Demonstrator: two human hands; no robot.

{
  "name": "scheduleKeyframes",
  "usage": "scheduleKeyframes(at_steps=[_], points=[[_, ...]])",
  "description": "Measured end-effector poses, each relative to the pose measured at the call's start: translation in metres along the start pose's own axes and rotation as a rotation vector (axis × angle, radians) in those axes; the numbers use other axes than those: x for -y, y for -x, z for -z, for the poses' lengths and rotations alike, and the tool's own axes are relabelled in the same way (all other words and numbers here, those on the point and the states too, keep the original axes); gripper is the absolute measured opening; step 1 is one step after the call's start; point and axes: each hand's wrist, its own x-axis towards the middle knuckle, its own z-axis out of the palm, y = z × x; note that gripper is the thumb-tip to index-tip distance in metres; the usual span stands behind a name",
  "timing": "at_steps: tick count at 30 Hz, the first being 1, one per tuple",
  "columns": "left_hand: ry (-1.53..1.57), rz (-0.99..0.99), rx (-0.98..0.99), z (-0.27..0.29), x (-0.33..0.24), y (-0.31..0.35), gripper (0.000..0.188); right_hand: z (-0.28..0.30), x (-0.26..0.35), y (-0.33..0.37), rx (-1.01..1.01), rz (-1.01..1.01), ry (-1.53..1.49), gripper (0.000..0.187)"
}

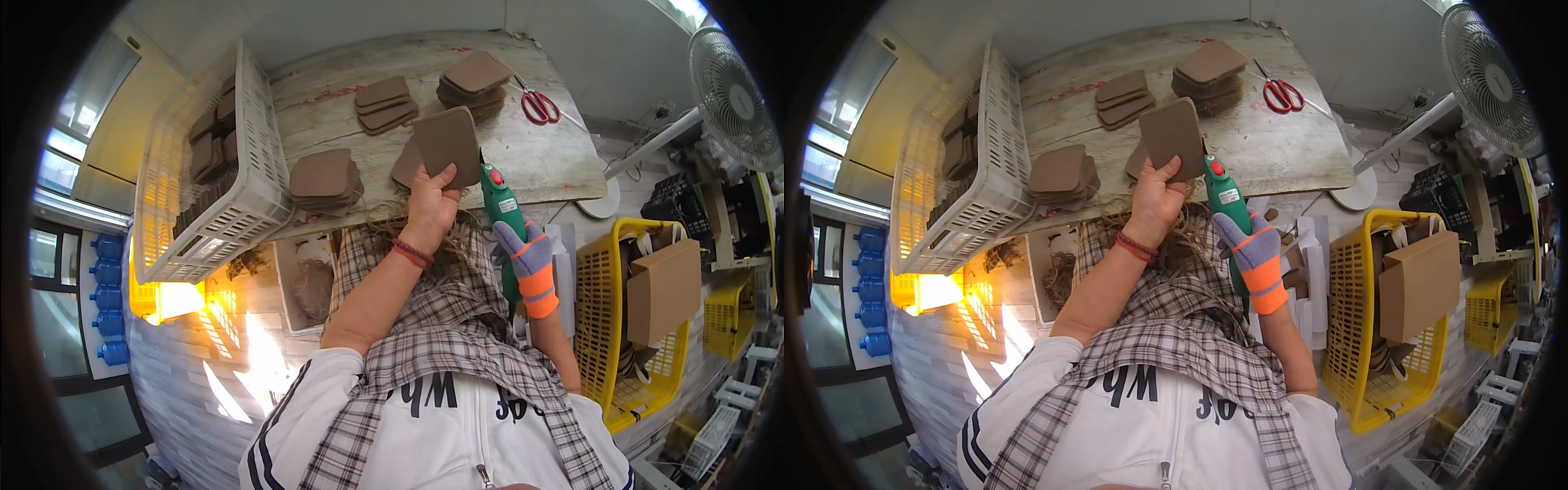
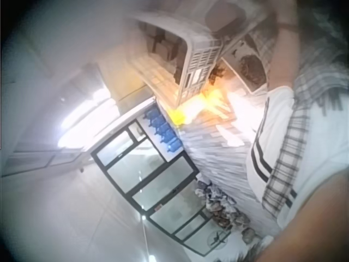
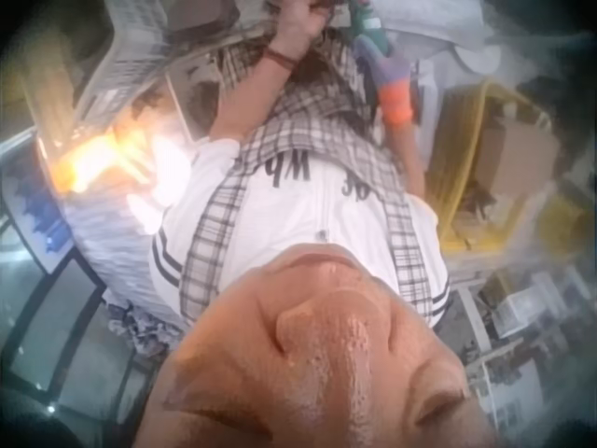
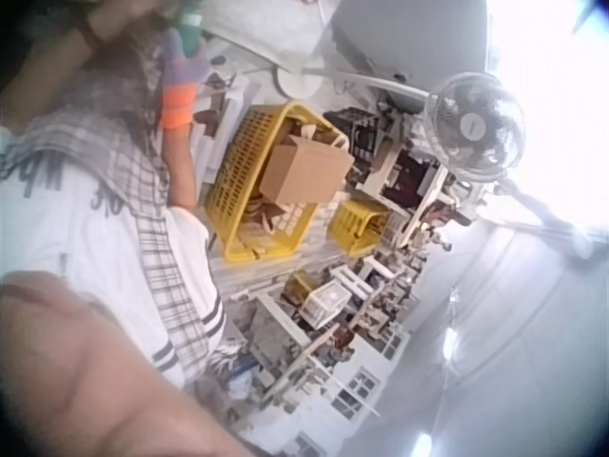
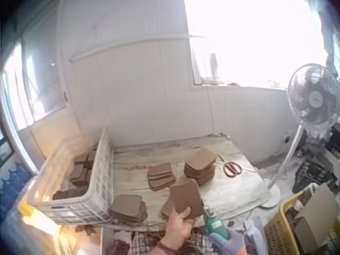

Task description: The person uses a rotary tool to trim the edges of small brown rectangular craft pieces. They handle each piece individually, rotating it to smooth the perimeter, then place the finished pieces into a white plastic basket. The process is repeated for multiple pieces.

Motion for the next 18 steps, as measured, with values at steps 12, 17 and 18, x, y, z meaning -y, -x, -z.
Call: scheduleKeyframes(at_steps=[12,17,18], points=[[-0.258,0.121,0.129,0.015,0.0,0.023,0.038,0.02,0.018,0.0,-0.025,0.031,0.005,0.028],[-0.581,0.142,0.232,0.018,-0.051,0.013,0.038,0.038,0.027,0.011,0.104,-0.022,0.144,0.033],[-0.642,0.142,0.255,0.018,-0.06,0.011,0.039,0.041,0.024,0.012,0.115,-0.024,0.169,0.033]])
